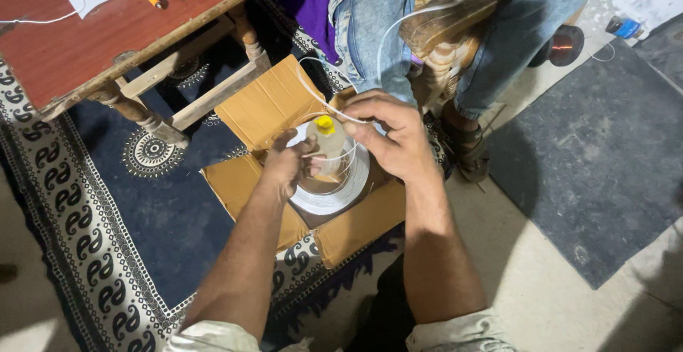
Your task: The person winds a white wire around a plastic bottle placed on a plate inside a cardboard box. They use both hands to guide the wire and maintain tension while a second person assists by holding the wire spool.
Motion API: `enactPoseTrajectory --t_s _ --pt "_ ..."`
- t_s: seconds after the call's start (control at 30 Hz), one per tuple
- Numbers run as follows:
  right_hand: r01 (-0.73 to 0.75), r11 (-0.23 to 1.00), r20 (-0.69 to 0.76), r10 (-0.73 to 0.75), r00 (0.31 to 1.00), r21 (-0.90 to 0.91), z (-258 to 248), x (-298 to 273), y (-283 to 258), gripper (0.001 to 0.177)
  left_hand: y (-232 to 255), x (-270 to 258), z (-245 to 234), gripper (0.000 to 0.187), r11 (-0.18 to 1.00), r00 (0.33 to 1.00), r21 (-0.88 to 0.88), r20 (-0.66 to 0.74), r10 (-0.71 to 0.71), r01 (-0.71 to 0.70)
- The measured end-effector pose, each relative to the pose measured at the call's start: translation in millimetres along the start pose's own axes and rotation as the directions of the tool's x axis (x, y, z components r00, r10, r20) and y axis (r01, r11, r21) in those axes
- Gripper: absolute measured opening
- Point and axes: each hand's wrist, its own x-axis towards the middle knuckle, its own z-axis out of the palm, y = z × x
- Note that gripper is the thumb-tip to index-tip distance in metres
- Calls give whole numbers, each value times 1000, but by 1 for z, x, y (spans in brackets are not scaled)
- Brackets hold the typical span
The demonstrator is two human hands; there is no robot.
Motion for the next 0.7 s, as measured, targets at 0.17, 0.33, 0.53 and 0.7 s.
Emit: enactPoseTrajectory --t_s 0.17,0.33,0.53,0.7 --pt "-13 647 -149 -156 976 -763 8 -4 0 45 42 -14 16 24 974 974 -90 76 213 -206" --pt "-161 698 -181 46 982 -698 16 -1 7 50 88 -43 40 18 954 950 -146 135 281 -262" --pt "24 787 -91 -101 991 -616 36 0 5 69 116 -83 69 21 933 906 -164 234 353 -321" --pt "-248 888 -603 -41 797 -388 42 -4 24 71 133 -104 82 21 916 857 -198 327 398 -350"
